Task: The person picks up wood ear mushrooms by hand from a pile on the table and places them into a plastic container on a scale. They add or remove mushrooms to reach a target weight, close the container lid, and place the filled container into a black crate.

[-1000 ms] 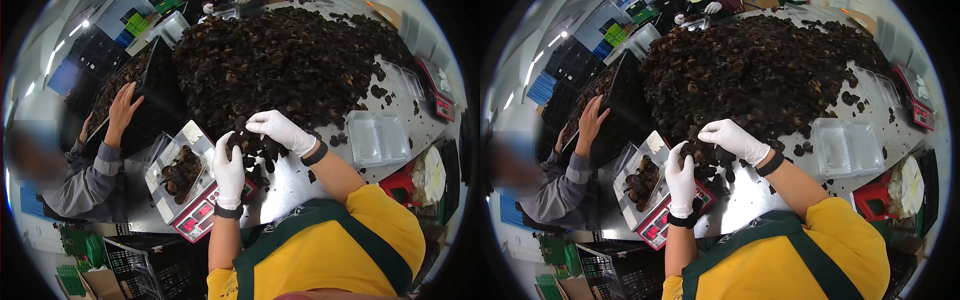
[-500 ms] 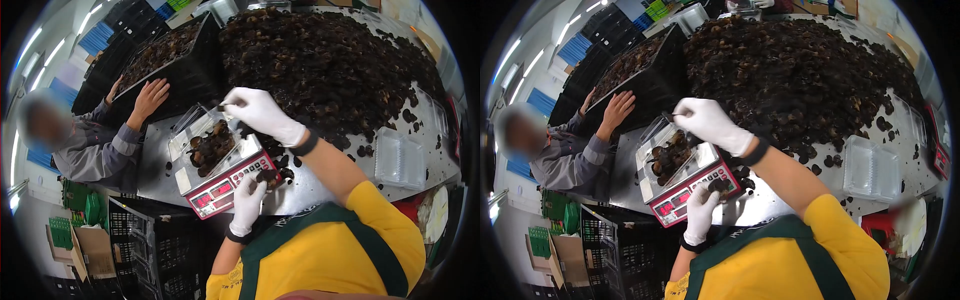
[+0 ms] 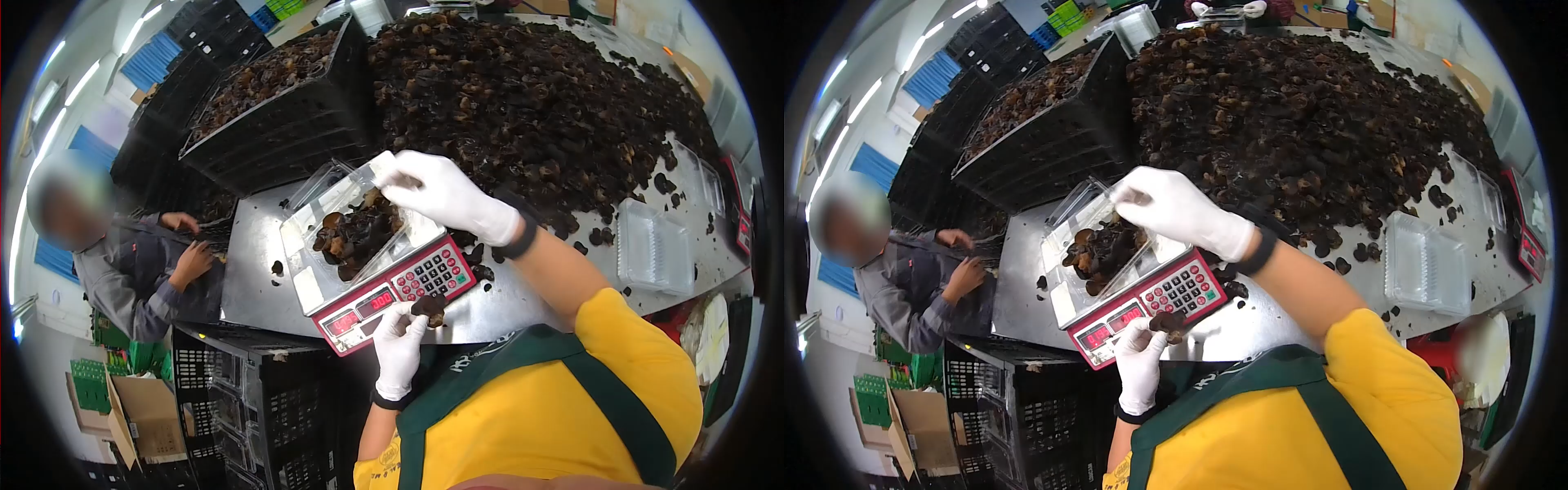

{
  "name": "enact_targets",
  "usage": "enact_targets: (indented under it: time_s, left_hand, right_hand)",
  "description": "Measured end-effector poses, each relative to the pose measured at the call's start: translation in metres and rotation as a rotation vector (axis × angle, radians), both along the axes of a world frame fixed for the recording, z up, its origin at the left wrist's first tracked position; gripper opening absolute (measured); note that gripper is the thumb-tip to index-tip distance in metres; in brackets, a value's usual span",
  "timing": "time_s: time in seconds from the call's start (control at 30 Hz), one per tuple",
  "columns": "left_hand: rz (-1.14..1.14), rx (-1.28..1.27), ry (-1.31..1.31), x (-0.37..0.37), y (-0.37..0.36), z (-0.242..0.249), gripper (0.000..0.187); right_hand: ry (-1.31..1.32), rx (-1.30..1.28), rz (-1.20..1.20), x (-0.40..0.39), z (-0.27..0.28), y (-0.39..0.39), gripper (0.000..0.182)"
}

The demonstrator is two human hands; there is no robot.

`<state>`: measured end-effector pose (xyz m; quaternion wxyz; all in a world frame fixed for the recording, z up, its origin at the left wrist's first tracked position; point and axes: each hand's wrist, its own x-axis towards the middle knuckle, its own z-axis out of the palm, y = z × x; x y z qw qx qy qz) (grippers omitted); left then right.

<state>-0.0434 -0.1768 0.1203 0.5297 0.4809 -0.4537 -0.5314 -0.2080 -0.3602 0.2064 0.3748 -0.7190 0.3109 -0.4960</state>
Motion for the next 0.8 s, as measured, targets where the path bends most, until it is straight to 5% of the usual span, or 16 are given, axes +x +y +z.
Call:
enact_targets:
  time_s: [0.1, 0.17, 0.23, 0.33, 0.43, 0.5, 0.63, 0.8]
  left_hand:
    - [-0.016, 0.002, 0.041, -0.008, -0.007, 0.001, 0.017]
    - [-0.043, -0.004, 0.039, -0.017, -0.01, 0.001, 0.016]
    - [-0.063, -0.039, -0.015, -0.034, -0.014, 0.008, 0.019]
    - [-0.263, -0.146, -0.223, -0.037, -0.022, 0.023, 0.025]
    - [0.031, -0.563, -0.682, -0.017, -0.044, 0.063, 0.025]
    - [0.198, -0.777, -0.985, 0.006, -0.071, 0.082, 0.033]
    - [0.148, -0.601, -1.412, 0.03, -0.096, 0.084, 0.037]
    - [0.191, -0.612, -1.498, 0.032, -0.117, 0.075, 0.024]
  right_hand:
    - [0.235, 0.073, 0.17, -0.042, -0.009, 0.064, 0.023]
    - [0.481, 0.343, 0.244, -0.054, -0.008, 0.106, 0.028]
    - [0.303, 0.163, 0.102, -0.059, -0.065, 0.131, 0.031]
    - [0.107, 0.586, -0.026, -0.085, -0.06, 0.15, 0.029]
    - [0.221, 0.505, -0.209, -0.14, -0.042, 0.17, 0.023]
    - [0.23, 0.757, -0.355, -0.177, -0.017, 0.2, 0.024]
    - [0.526, 0.847, -0.475, -0.259, -0.021, 0.277, 0.025]
    - [0.573, 0.748, -0.704, -0.285, -0.046, 0.326, 0.027]
